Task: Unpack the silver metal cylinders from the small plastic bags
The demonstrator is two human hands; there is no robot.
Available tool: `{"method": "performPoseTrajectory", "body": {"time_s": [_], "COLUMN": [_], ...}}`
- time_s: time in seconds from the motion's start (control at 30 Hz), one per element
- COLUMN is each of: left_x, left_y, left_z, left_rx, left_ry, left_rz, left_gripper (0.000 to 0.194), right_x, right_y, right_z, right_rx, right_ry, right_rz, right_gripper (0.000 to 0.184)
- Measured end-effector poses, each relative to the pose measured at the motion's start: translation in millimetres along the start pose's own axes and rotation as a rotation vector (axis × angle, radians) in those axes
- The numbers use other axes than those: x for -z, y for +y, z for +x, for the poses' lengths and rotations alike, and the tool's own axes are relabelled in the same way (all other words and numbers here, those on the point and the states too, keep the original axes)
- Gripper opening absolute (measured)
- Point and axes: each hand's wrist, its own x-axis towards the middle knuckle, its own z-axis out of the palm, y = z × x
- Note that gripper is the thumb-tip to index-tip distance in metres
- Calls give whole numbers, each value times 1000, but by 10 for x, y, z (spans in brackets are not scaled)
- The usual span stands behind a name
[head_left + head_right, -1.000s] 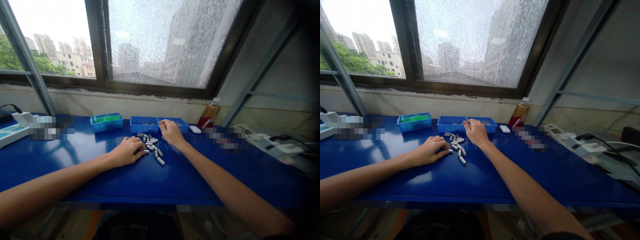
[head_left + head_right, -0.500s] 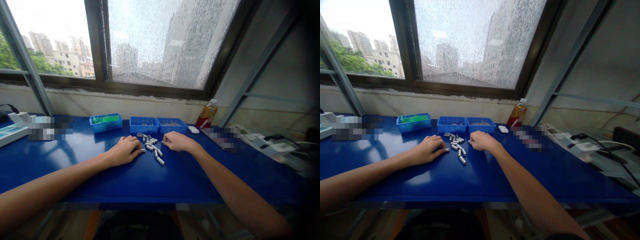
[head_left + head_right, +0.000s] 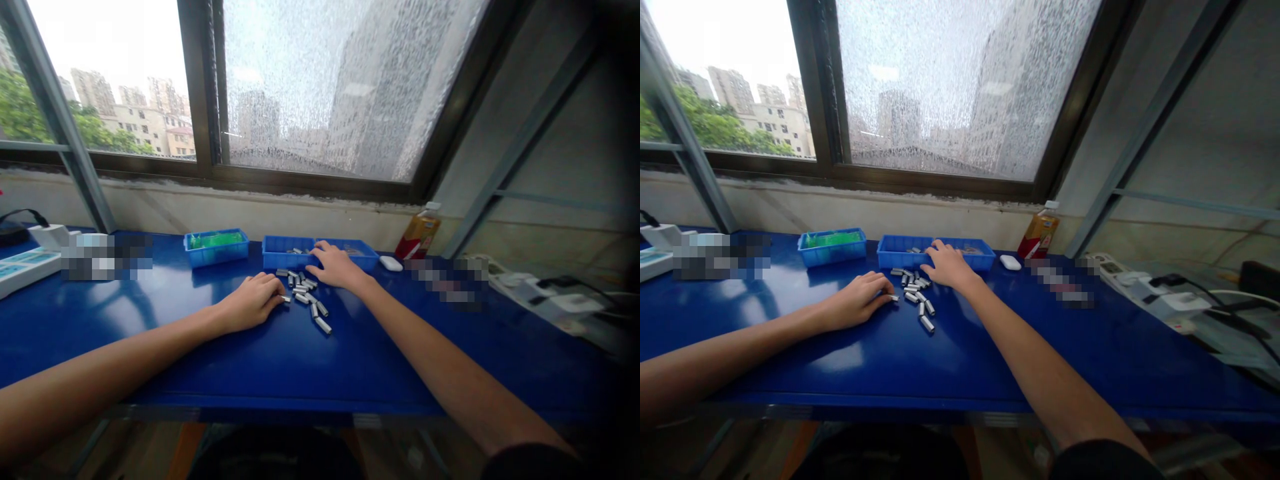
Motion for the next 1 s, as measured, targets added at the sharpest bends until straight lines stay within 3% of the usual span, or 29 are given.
{"method": "performPoseTrajectory", "body": {"time_s": [0.33, 0.47, 0.57, 0.7, 0.87, 1.0], "left_x": [86, 106, 89, 61, 131, 208], "left_y": [70, 3, -89, -117, 41, 148], "left_z": [-3, 146, 297, 358, 237, 164], "left_rx": [-13, -49, -37, 13, 68, 98], "left_ry": [66, 215, 310, 324, 314, 346], "left_rz": [64, 165, 137, 48, -7, -26], "left_gripper": [16, 17, 20, 24, 29, 33], "right_x": [4, -44, 25, 201, 233, 242], "right_y": [3, 5, -41, -205, -513, -655], "right_z": [-239, -260, -260, -314, -392, -418], "right_rx": [107, 99, 81, 106, 262, 268], "right_ry": [93, 123, 223, 387, 326, 366], "right_rz": [113, 128, 135, 217, 277, 289], "right_gripper": [33, 31, 34, 32, 21, 14]}}
